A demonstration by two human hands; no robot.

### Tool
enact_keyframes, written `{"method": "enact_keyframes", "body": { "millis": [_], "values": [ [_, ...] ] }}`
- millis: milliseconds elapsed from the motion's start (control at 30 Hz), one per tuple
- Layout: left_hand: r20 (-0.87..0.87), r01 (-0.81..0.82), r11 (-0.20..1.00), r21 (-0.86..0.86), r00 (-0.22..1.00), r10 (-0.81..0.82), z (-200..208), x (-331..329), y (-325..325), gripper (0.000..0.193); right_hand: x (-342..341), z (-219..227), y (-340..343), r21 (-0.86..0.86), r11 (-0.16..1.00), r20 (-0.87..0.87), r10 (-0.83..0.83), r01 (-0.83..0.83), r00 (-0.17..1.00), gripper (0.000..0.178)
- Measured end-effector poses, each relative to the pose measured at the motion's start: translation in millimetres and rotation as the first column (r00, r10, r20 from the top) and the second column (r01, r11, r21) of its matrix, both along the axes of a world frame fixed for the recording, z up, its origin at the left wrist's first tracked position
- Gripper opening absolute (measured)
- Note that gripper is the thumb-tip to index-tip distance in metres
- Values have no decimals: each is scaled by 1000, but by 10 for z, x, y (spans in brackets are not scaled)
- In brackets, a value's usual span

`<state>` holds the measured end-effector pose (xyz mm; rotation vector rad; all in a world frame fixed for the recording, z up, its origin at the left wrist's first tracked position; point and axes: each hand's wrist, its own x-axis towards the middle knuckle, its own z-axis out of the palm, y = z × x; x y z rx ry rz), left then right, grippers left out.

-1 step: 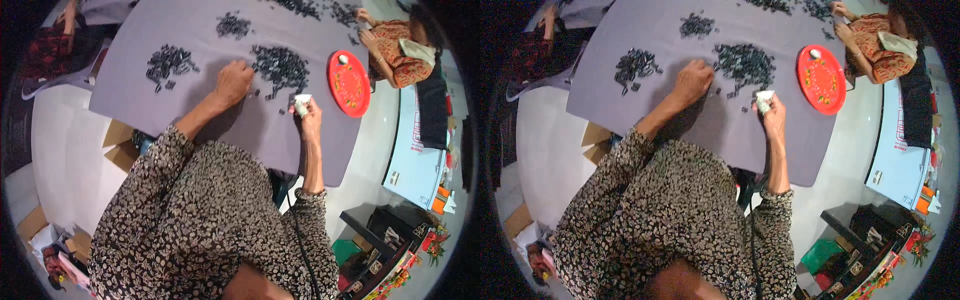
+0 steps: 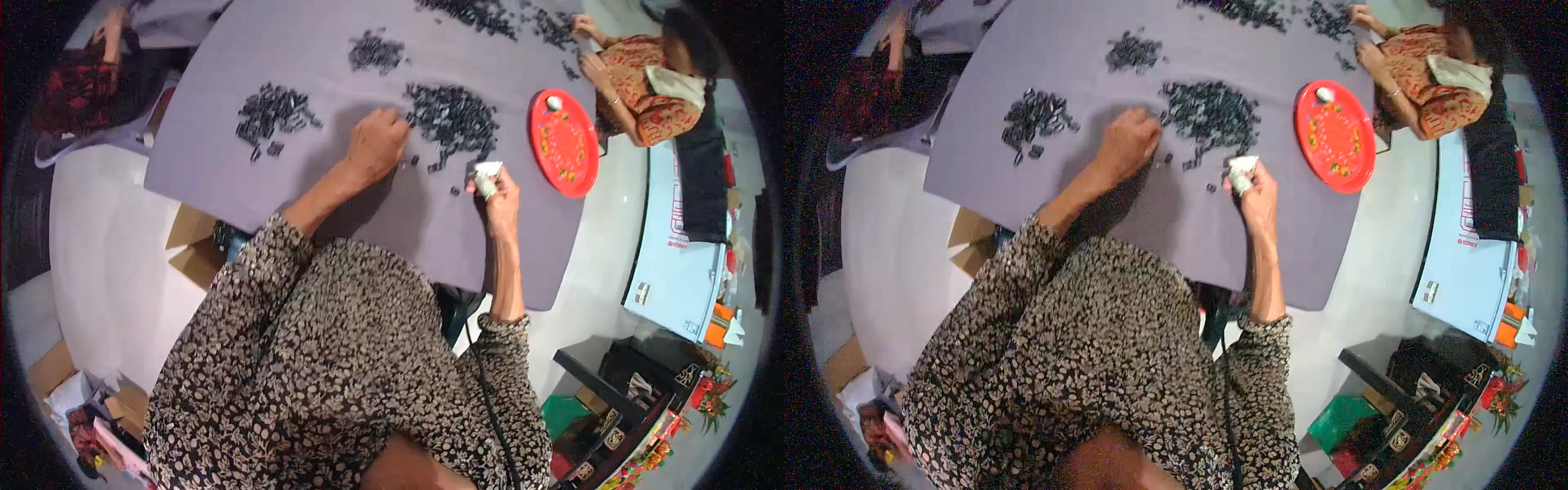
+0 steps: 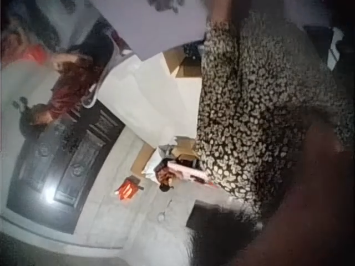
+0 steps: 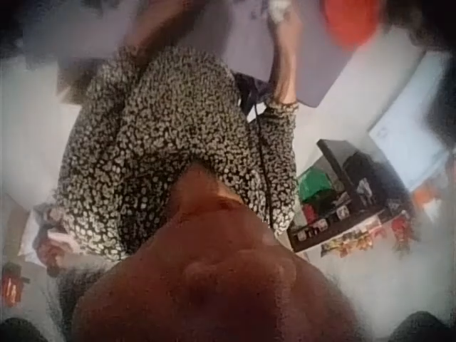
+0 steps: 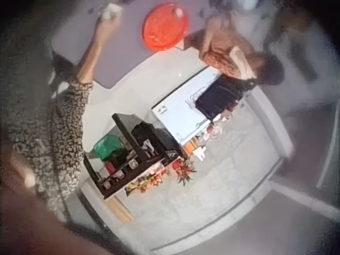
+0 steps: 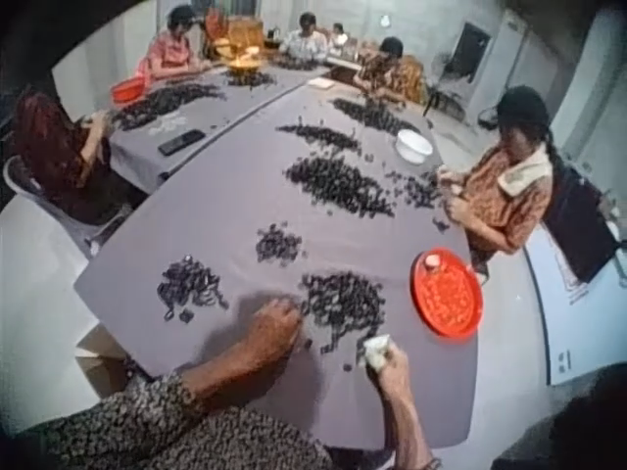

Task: The person sorts small black plastic components by hand on a table, inspecting them one by one.

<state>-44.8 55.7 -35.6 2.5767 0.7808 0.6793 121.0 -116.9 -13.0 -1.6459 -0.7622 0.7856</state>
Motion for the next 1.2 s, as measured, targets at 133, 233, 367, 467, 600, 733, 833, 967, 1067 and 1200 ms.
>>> {"method": "enact_keyframes", "body": {
  "millis": [133,233,367,467,600,733,833,967,1067,1200],
  "values": [
    [144,23,999,-32,989,-18,-74,59,-8,7,0,13,23,27,999,-62,21,-19,998,7],
    [294,177,746,-642,956,26,435,118,-61,11,-51,334,127,-60,998,-7,-21,21,1000,9],
    [641,588,269,-763,741,201,760,338,-128,23,-86,852,350,171,983,129,43,-65,991,10],
    [625,586,222,-780,752,210,1024,395,-178,24,-49,1088,464,276,958,209,19,-78,978,11],
    [659,611,251,-751,714,236,1115,478,-226,22,-60,1232,486,286,953,335,-2,-100,942,13],
    [651,578,307,-756,712,263,1137,478,-279,19,-72,1252,516,297,947,397,-8,-120,918,14],
    [678,589,355,-726,699,228,1085,526,-285,19,-72,1259,520,291,950,419,-17,-117,908,14],
    [678,563,420,-712,708,200,1098,496,-267,19,-57,1213,548,272,951,538,-22,-149,843,13],
    [671,550,425,-719,709,218,1097,485,-275,19,-51,1198,552,260,952,598,-30,-159,801,13],
    [686,553,453,-700,696,211,1062,506,-282,17,-29,1177,517,228,963,649,-39,-145,760,12]
  ]
}}
